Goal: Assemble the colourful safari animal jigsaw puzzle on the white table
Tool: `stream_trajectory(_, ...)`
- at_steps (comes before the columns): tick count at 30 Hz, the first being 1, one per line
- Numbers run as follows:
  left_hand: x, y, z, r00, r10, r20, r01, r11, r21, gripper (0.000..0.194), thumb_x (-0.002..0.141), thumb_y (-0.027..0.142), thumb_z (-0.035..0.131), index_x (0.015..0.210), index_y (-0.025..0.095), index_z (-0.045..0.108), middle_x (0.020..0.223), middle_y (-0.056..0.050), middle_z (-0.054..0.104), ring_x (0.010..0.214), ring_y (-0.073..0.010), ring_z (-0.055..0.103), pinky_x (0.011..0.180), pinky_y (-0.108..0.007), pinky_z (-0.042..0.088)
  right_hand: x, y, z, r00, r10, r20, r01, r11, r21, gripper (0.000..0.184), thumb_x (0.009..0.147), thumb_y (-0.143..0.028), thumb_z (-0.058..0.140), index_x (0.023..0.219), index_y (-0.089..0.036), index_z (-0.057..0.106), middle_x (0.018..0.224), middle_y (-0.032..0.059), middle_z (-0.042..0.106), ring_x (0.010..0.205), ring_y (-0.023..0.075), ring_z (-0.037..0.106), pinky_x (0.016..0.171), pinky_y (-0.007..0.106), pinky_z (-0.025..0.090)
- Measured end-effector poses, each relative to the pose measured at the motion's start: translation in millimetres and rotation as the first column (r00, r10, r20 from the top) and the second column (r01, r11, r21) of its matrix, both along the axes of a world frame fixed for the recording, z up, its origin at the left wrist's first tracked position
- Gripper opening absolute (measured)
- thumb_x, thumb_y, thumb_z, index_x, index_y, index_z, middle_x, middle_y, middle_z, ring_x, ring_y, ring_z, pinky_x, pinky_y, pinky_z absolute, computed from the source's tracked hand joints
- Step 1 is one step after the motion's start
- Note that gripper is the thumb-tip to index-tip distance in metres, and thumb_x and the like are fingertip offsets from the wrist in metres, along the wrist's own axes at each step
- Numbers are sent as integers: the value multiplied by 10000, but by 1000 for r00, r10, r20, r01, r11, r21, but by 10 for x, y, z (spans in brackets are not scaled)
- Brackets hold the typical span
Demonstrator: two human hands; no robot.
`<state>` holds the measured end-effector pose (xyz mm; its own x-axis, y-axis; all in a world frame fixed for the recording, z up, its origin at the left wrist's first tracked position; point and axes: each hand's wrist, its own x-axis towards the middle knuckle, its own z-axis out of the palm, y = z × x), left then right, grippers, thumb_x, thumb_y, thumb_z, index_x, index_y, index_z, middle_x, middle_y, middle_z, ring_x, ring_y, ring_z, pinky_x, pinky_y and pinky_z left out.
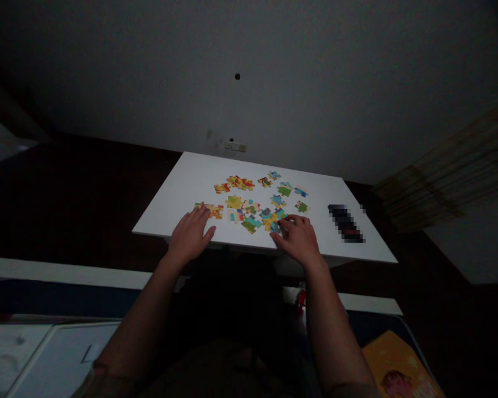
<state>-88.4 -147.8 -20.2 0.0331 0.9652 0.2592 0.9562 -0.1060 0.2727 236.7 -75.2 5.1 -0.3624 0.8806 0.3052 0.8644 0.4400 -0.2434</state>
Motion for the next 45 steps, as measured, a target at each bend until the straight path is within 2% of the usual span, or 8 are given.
stream_trajectory(4, 2, -40, 14, 1000, -3, -13, 4, 1000, 12, 494, 947, 399, 398, 1384, 171, 428, 1512, -98, 334, 1390, -288, 289, 1145, -470, 235, -15, 53, -90, 1000, -4, 12, 4, 999, -43, 416, 775, -480, 614, 1127, -260, 647, 1141, 134, 567, 1046, 348, 458, 888, 489, 364)
stream_trajectory(13, 0, -59, -3, 999, -9, 44, 7, 999, 46, 475, 939, 381, 422, 1381, 208, 428, 1514, -86, 331, 1392, -287, 287, 1147, -482, 231, -37, 44, -135, 1000, 12, -12, -13, 996, -93, 318, 705, -499, 671, 913, -260, 640, 1033, 107, 593, 1017, 335, 481, 885, 491, 383)
stream_trajectory(16, -1, -61, -13, 998, -7, 57, 4, 999, 48, 474, 941, 381, 414, 1381, 205, 428, 1516, -88, 326, 1396, -290, 277, 1149, -486, 223, -54, 7, -132, 999, 26, -21, -27, 995, -95, 321, 741, -468, 647, 983, -259, 633, 1029, 100, 609, 1015, 323, 496, 890, 478, 389)
stream_trajectory(20, -2, -57, -22, 998, -6, 60, 3, 999, 42, 475, 938, 379, 416, 1384, 215, 428, 1516, -78, 329, 1398, -286, 276, 1152, -481, 215, -56, -25, -146, 1000, 20, -3, -20, 998, -66, 428, 752, -487, 638, 1123, -275, 627, 1169, 109, 581, 1091, 351, 468, 911, 510, 367)
stream_trajectory(25, 2, -63, -16, 998, -5, 69, 2, 999, 45, 477, 937, 379, 413, 1387, 220, 432, 1515, -77, 332, 1395, -282, 285, 1154, -474, 212, -50, -22, -169, 1000, 25, -11, -26, 996, -81, 368, 757, -460, 633, 1069, -265, 650, 1195, 115, 568, 1113, 353, 462, 920, 518, 360)
stream_trajectory(30, 8, -90, 9, 998, -15, 57, 12, 998, 54, 463, 941, 356, 407, 1376, 202, 446, 1504, -87, 351, 1390, -280, 296, 1148, -467, 230, -76, -40, -128, 999, 27, -29, -30, 994, -109, 326, 723, -440, 648, 983, -247, 607, 1074, 117, 600, 1024, 328, 518, 886, 495, 393)
stream_trajectory(40, 26, -157, 59, 995, -22, 99, 13, 996, 84, 429, 930, 349, 405, 1348, 283, 472, 1427, -47, 450, 1348, -238, 364, 1139, -431, 280, -118, -122, -55, 985, -24, -170, -4, 986, -164, 257, 766, -334, 528, 1007, -256, 568, 845, 64, 642, 781, 265, 596, 675, 374, 450)
stream_trajectory(45, 40, -183, 66, 992, -7, 123, -2, 998, 70, 464, 929, 361, 407, 1385, 276, 432, 1428, -56, 446, 1344, -249, 369, 1141, -427, 276, -241, -215, -18, 935, -60, -349, 1, 986, -165, 445, 810, -361, 479, 1239, -259, 539, 916, 62, 667, 756, 250, 611, 665, 373, 460)
